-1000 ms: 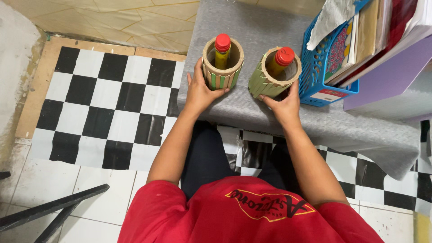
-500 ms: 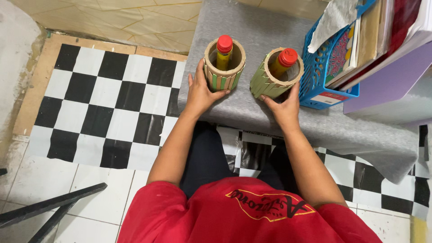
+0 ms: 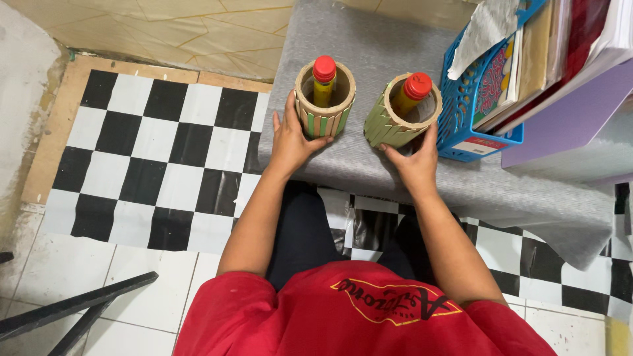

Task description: The person organizes artificial flowers and stationery items on a red desk and a low table. They arrange small potted flowers, move a file organizer, and place bottles into cylindrical holders. The person also uses a feather duster to clean the desk surface.

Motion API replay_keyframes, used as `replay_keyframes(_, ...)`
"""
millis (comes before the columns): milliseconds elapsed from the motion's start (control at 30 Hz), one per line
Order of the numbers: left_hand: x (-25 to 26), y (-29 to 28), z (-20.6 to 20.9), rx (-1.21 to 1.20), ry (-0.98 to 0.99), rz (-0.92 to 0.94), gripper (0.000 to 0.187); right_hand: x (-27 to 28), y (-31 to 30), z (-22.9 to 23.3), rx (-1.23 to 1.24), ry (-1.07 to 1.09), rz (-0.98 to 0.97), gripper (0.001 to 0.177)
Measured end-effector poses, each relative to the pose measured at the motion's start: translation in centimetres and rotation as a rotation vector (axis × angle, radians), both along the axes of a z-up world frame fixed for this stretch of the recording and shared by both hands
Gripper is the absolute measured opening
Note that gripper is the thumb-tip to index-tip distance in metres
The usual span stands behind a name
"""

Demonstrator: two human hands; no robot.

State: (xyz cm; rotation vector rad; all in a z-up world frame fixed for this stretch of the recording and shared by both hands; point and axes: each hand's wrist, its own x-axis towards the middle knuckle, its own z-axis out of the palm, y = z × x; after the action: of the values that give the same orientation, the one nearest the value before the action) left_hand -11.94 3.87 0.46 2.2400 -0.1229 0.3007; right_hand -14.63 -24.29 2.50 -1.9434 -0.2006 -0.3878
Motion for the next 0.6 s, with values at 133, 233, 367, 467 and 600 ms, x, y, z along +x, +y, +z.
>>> replay_keyframes(133, 0.0, 0.0, -0.2, 0.017, -0.009, 0.01, 0.137, -0.1, 0.3, -0.1, -0.017, -0.009, -0.021, 0.108)
replay_keyframes(233, 0.0, 0.0, -0.3, 0.027, -0.037, 0.011, 0.137, -0.4, 0.1, 0.1, -0.141, -0.019, -0.073, 0.112)
replay_keyframes(367, -0.1, -0.1, -0.7, 0.055, -0.069, -0.001, 0.142, -1.0, -0.2, 0.4, -0.112, -0.034, -0.039, 0.11)
replay_keyframes(467, 0.0, -0.2, -1.2, 0.104, -0.046, 0.014, 0.143, -1.1, -0.6, 0.4, -0.223, -0.03, -0.04, 0.108)
replay_keyframes(600, -0.5, -0.4, -1.2, 0.123, -0.034, 0.035, 0.146, -1.7, -1.1, 0.2, -0.186, -0.031, -0.034, 0.106)
